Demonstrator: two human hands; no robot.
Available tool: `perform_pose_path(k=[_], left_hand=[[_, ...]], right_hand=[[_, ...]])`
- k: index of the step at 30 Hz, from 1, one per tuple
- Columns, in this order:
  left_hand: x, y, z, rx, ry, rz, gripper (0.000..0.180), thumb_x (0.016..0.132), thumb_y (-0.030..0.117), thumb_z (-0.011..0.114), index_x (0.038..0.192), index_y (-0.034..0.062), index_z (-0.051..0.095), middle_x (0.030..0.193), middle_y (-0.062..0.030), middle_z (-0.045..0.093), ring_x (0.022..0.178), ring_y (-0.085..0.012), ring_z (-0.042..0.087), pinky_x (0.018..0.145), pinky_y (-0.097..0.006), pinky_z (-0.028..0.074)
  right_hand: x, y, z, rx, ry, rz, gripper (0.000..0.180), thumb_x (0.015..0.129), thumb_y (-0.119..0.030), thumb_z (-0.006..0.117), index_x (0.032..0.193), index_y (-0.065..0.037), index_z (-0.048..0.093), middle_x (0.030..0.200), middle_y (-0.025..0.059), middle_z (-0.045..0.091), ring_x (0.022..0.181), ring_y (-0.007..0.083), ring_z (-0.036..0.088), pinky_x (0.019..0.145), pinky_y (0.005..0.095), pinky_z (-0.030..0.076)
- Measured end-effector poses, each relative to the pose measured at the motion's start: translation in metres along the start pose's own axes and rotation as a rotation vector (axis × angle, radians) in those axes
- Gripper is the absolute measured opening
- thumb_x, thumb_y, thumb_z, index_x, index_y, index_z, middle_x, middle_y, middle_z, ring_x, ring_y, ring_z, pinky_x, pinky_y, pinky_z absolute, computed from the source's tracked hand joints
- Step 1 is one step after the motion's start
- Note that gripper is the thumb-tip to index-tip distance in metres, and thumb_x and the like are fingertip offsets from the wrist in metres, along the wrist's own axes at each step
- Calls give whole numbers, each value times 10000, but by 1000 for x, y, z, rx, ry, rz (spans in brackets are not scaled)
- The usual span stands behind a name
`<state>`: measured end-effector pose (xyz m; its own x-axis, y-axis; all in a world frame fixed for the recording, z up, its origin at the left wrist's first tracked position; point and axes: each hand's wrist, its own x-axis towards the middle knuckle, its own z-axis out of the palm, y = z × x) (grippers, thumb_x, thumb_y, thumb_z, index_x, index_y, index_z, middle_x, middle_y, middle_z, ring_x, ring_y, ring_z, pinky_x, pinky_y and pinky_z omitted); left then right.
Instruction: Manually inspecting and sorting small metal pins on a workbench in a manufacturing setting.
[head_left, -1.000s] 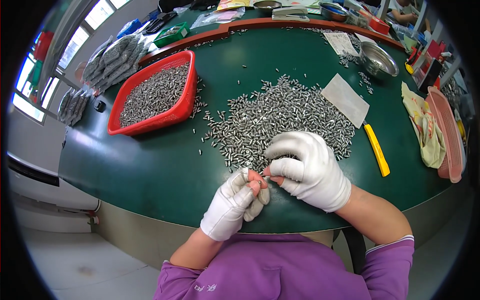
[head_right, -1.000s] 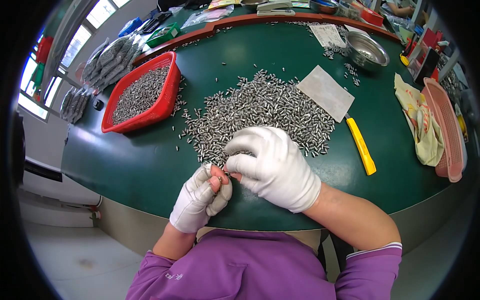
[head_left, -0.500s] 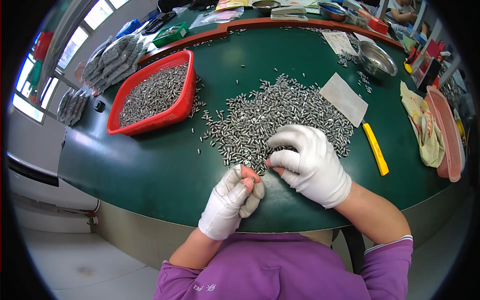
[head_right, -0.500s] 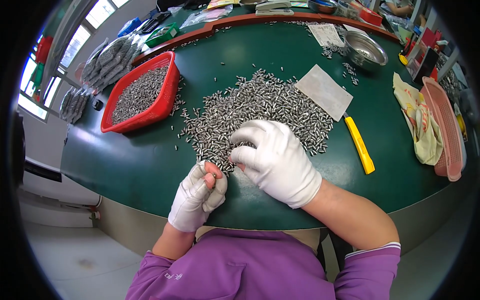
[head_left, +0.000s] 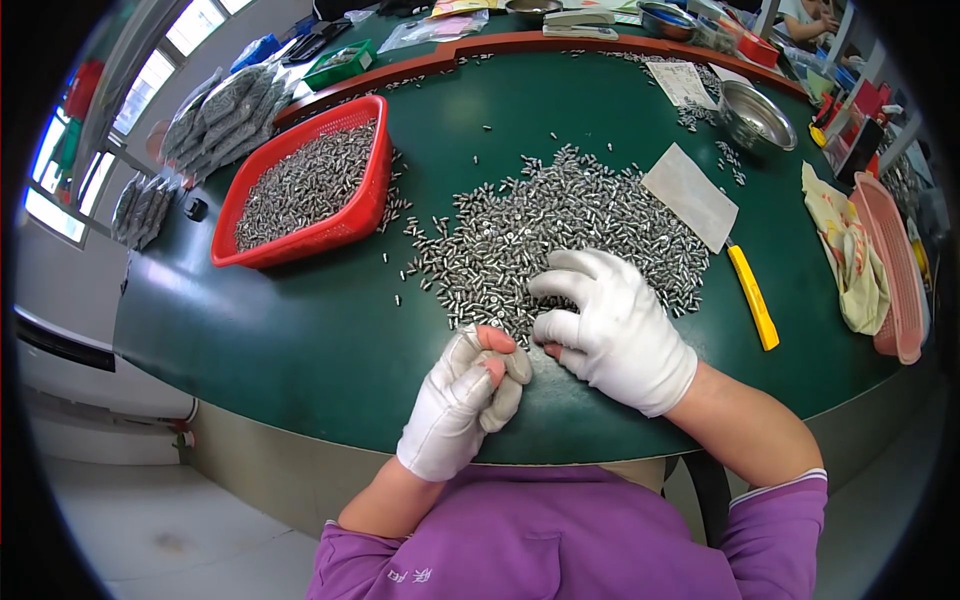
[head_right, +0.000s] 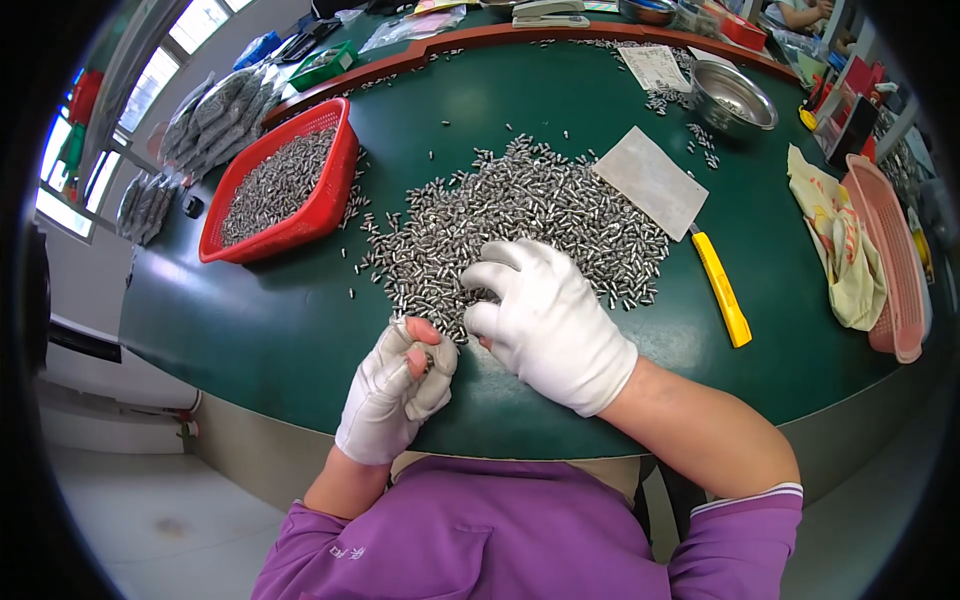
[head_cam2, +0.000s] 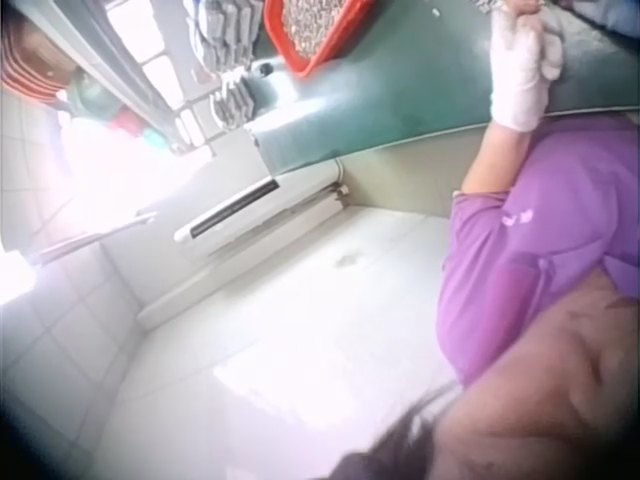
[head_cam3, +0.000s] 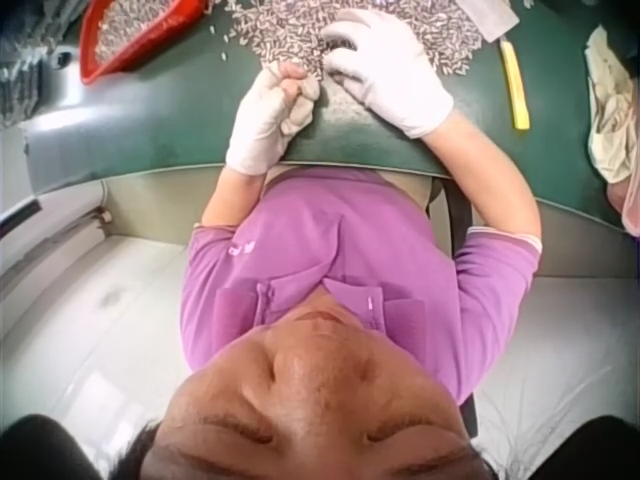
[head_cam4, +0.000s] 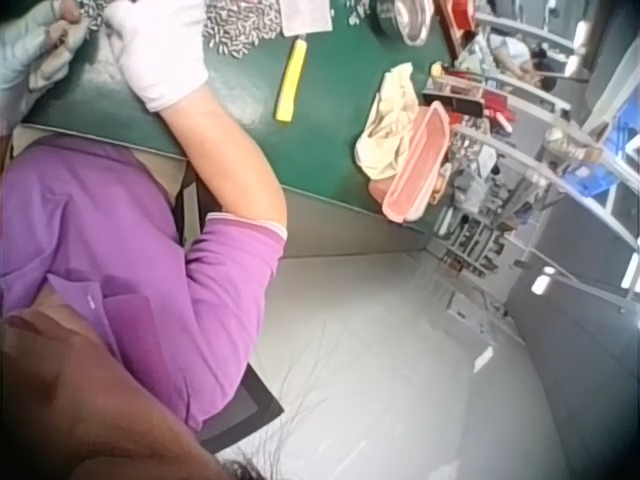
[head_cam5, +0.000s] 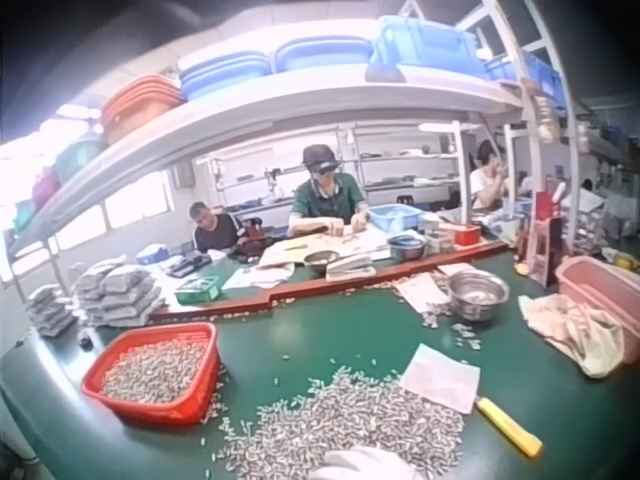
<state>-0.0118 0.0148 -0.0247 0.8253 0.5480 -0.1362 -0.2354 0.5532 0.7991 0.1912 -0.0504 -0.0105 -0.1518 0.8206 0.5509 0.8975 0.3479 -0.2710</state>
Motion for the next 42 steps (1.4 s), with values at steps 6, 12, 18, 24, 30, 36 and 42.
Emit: perform_pose_path(k=[6, 12, 18, 24, 30, 36, 42], left_hand=[[-1, -1, -1, 47, -22, -18, 321, 980, 333, 615, 1170, 97, 508, 918, -37, 576, 577, -43, 386, 492, -184, 283], [-2, 11, 16, 264, 84, -197, 289, 989, 359, 600, 1115, 106, 539, 856, 3, 580, 561, -27, 424, 490, -175, 311], [-5, 10, 14, 183, 83, -198, 180, 1002, 312, 592, 1033, 138, 552, 845, 19, 597, 575, -19, 447, 498, -166, 313], [-6, 5, 6, 27, 120, -182, 123, 997, 233, 601, 1061, 132, 572, 950, -4, 641, 737, -40, 543, 626, -154, 410], [-4, 5, 7, 74, 92, -163, 159, 998, 256, 596, 1075, 119, 570, 948, -11, 631, 727, -42, 528, 604, -158, 402], [-3, 6, 7, 148, 47, -109, 226, 1013, 304, 563, 1103, 98, 540, 890, -20, 595, 551, -35, 398, 478, -184, 287], [0, 5, 5, 139, -9, -66, 259, 1005, 282, 571, 1166, 86, 519, 950, -36, 590, 574, -39, 395, 489, -182, 285]], right_hand=[[0, 0, -1, -2, -31, -10, 178, 664, -181, 741, 793, -98, 650, 1068, 69, 631, 1106, 303, 572, 906, 446, 488], [2, -4, -4, 236, 121, -87, 237, 693, -225, 742, 865, -119, 617, 1056, 32, 625, 1099, 302, 586, 923, 450, 480], [-1, -5, -3, 251, 133, -89, 231, 703, -242, 744, 885, -135, 650, 1044, 9, 634, 1077, 277, 600, 911, 435, 489], [1, -2, -5, 214, 151, -126, 216, 713, -244, 763, 865, -143, 647, 1029, 20, 627, 1015, 288, 619, 827, 429, 504], [1, 0, -3, 194, 163, -119, 210, 696, -197, 781, 834, -143, 632, 1023, 43, 624, 978, 305, 634, 757, 436, 516], [-2, 4, -6, 1, 126, 49, 226, 654, -122, 783, 826, -119, 636, 1064, 49, 629, 1071, 308, 600, 852, 448, 494], [-3, 6, -4, 0, 1, 89, 175, 632, -115, 768, 761, -113, 650, 1101, 62, 626, 1123, 325, 571, 898, 467, 489]])
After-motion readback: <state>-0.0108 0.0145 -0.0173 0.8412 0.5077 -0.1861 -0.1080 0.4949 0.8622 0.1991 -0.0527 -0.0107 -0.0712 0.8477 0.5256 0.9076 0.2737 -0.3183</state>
